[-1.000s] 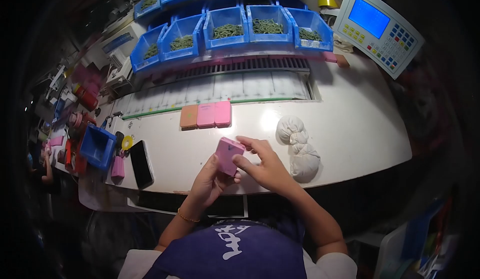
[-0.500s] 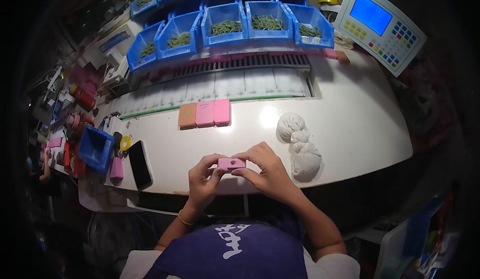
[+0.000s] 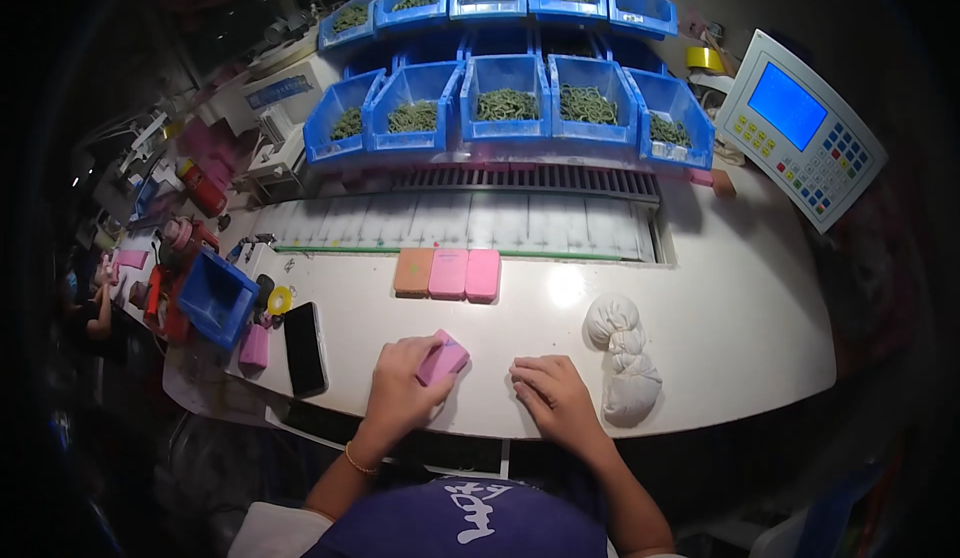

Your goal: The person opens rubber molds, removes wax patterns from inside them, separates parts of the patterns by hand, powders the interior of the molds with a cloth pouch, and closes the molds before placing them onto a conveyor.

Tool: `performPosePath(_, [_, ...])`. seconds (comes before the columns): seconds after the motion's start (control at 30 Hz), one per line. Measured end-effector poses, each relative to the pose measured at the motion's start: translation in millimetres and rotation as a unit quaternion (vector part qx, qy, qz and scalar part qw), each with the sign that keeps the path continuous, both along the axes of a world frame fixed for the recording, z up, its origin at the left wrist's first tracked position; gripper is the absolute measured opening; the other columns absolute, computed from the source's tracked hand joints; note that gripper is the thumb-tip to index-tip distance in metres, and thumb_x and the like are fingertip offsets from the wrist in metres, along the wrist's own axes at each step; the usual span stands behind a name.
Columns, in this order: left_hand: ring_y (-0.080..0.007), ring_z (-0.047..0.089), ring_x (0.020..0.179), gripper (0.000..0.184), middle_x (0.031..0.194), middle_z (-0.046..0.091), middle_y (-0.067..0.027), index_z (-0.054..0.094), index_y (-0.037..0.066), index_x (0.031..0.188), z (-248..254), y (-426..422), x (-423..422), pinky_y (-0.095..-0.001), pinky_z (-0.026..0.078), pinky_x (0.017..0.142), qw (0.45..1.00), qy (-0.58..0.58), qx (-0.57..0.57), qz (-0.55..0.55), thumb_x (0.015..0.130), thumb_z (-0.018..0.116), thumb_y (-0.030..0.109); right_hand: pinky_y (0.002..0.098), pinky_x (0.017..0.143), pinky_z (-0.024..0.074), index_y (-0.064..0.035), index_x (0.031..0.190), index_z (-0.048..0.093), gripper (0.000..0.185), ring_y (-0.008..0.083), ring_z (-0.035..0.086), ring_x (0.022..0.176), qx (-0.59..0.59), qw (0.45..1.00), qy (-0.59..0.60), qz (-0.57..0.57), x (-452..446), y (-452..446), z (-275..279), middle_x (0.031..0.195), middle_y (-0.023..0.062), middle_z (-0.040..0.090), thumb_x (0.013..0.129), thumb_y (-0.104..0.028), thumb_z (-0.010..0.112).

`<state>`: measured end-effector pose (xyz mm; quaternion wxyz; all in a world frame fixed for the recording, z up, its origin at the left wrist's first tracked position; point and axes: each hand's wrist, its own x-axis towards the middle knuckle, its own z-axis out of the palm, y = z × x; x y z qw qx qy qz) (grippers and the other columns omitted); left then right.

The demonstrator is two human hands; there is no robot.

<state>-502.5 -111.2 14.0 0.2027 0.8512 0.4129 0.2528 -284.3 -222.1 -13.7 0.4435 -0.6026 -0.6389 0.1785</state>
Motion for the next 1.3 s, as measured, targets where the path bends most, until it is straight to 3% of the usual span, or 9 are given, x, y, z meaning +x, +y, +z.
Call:
performPosePath(0.17, [-0.0356,0.059,0.097,0.04,0.103,0.065,-0.0172,0.063,0.003,0.109,22,92,42,-0.0445,0.047,0.088,0.982,-0.127,0.058,0.13,0.075,0.074,0.021,0.0361,0.089,0.0476,-0.0035,0.102,0.071,0.018,0.0274,0.059,0.101,0.009,1.0,-0.013,0.002,-2,1,-1,0.108,0.0085,0.069,0.083,-0.004,0.071])
performPosePath(0.23, [-0.0408,0.057,0.095,0.035,0.101,0.063,-0.0177,0.06,0.004,0.103,17,148,65,-0.0472,0.048,0.084,0.973,-0.063,0.111,0.192,0.076,0.072,0.024,0.0364,0.089,0.0488,-0.0035,0.103,0.071,0.018,0.0284,0.059,0.1,0.007,1.0,-0.015,-0.003,0,1,1,0.108,0.0085,0.069,0.085,-0.006,0.07])
performPosePath(0.43, [-0.042,0.056,0.1,0.041,0.104,0.062,-0.0193,0.055,0.005,0.108,-25,226,74,-0.0507,0.052,0.083,0.944,0.056,0.125,0.299,0.077,0.071,0.026,0.0359,0.088,0.0491,-0.0033,0.102,0.071,0.017,0.0285,0.06,0.098,0.014,1.0,0.01,-0.009,2,-5,-2,0.105,0.0088,0.07,0.085,-0.005,0.069])
performPosePath(0.47, [-0.0439,0.054,0.105,0.048,0.118,0.059,-0.0239,0.054,0.003,0.11,-23,228,70,-0.0516,0.047,0.091,0.951,0.055,0.066,0.297,0.076,0.073,0.03,0.0357,0.087,0.0491,-0.0032,0.102,0.071,0.018,0.0282,0.06,0.098,0.016,1.0,0.015,-0.012,1,-5,-1,0.104,0.0088,0.071,0.085,-0.005,0.069])
performPosePath(0.5, [-0.0439,0.054,0.105,0.048,0.118,0.059,-0.0239,0.054,0.003,0.11,-24,227,66,-0.0516,0.047,0.091,0.951,0.057,0.068,0.297,0.076,0.073,0.03,0.0357,0.087,0.0491,-0.0032,0.102,0.071,0.018,0.0282,0.06,0.098,0.017,1.0,0.017,-0.012,2,-4,0,0.104,0.0088,0.071,0.085,-0.005,0.069])
performPosePath(0.6, [-0.0422,0.044,0.125,0.059,0.151,0.034,-0.0254,0.056,0.003,0.121,-19,203,56,-0.0497,0.043,0.101,0.949,0.039,0.141,0.278,0.077,0.078,0.035,0.0355,0.087,0.0492,-0.0031,0.103,0.072,0.018,0.0278,0.061,0.098,0.012,1.0,0.014,-0.011,3,-4,1,0.104,0.0095,0.071,0.085,-0.006,0.07])
performPosePath(0.7, [-0.0419,0.045,0.124,0.052,0.152,0.034,-0.025,0.059,0.002,0.121,-23,162,42,-0.0489,0.041,0.102,0.952,-0.007,0.213,0.221,0.081,0.075,0.03,0.0344,0.085,0.0495,-0.0023,0.1,0.072,0.016,0.0252,0.061,0.095,0.031,0.999,0.029,-0.012,5,-2,-3,0.101,0.0093,0.071,0.084,-0.004,0.072])
performPosePath(0.97, [-0.0403,0.047,0.123,0.03,0.147,0.043,-0.0227,0.067,0.003,0.11,-27,2,8,-0.0457,0.041,0.103,0.984,-0.078,0.145,0.07,0.081,0.072,0.012,0.0343,0.085,0.0497,-0.0021,0.101,0.072,0.016,0.0257,0.061,0.095,0.024,0.999,0.04,-0.017,4,-5,-3,0.099,0.01,0.071,0.086,-0.007,0.07])
performPosePath(1.3, [-0.0367,0.054,0.115,0.018,0.143,0.048,-0.0212,0.067,0.001,0.1,-45,-34,-8,-0.0431,0.045,0.1,0.991,-0.114,0.069,0.026,0.082,0.069,0.006,0.0362,0.089,0.0483,-0.0023,0.101,0.072,0.016,0.0262,0.062,0.097,0.04,0.992,0.049,-0.112,14,-9,-22,0.101,0.0115,0.07,0.088,-0.011,0.066])
